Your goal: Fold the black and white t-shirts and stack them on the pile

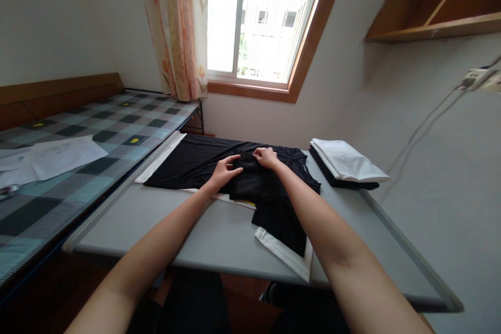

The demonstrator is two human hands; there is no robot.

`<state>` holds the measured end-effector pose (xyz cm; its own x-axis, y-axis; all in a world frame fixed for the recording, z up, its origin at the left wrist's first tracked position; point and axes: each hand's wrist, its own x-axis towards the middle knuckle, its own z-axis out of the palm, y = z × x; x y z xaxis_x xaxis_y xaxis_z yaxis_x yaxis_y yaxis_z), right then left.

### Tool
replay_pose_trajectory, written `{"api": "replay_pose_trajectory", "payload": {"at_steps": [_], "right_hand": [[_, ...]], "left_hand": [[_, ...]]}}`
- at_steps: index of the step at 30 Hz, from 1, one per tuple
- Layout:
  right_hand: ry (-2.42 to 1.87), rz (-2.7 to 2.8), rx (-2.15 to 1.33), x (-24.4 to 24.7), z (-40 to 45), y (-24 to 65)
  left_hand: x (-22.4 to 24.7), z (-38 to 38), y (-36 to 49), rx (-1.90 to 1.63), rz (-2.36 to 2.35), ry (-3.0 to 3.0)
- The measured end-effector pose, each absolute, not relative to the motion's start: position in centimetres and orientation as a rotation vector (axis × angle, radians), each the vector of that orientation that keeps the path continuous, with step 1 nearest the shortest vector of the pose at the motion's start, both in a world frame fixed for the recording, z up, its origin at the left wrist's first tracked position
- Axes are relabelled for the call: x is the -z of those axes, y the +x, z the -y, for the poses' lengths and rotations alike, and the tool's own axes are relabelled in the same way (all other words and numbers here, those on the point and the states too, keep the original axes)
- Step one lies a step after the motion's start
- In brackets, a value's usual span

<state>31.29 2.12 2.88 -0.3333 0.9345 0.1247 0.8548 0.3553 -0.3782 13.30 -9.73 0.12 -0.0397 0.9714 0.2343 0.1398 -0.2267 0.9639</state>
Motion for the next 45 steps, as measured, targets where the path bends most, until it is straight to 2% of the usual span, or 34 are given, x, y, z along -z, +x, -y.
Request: {"api": "replay_pose_trajectory", "payload": {"at_steps": [3, 8, 18, 25, 31, 34, 38, 41, 45], "right_hand": [[-1.538, 2.295, -0.416, -3.1, -2.6, 31.4], [-1.440, 2.328, -0.472, -2.8, -2.5, 32.1], [-1.421, 2.425, -0.409, -3.5, -2.2, 32.6], [-1.575, 2.452, -0.111, -3.9, -1.3, 32.6], [-1.648, 2.530, 0.168, -3.9, 0.0, 31.5], [-1.482, 2.488, 0.052, -3.6, 0.5, 30.4], [-1.238, 2.573, -0.240, -2.7, 1.0, 29.3], [-1.265, 2.668, -0.313, -2.1, 1.3, 29.1], [-1.328, 2.657, -0.281, -1.9, 1.7, 29.2]], "left_hand": [[-0.5, 10.0, 13.4, -1.371, -1.105, 1.466], [-0.4, 9.9, 13.3, -1.392, -1.184, 1.480], [0.1, 9.7, 13.4, -1.375, -1.190, 1.387], [0.6, 9.2, 13.3, -1.405, -1.246, 1.461], [0.2, 9.8, 13.7, -1.449, -1.698, 1.835], [0.1, 10.5, 14.3, -1.305, -1.718, 2.035], [0.4, 11.2, 15.0, -0.880, -1.802, 2.144], [0.6, 11.6, 15.2, -0.605, -1.849, 2.175], [0.1, 12.3, 15.5, -0.484, -1.924, 2.188]]}}
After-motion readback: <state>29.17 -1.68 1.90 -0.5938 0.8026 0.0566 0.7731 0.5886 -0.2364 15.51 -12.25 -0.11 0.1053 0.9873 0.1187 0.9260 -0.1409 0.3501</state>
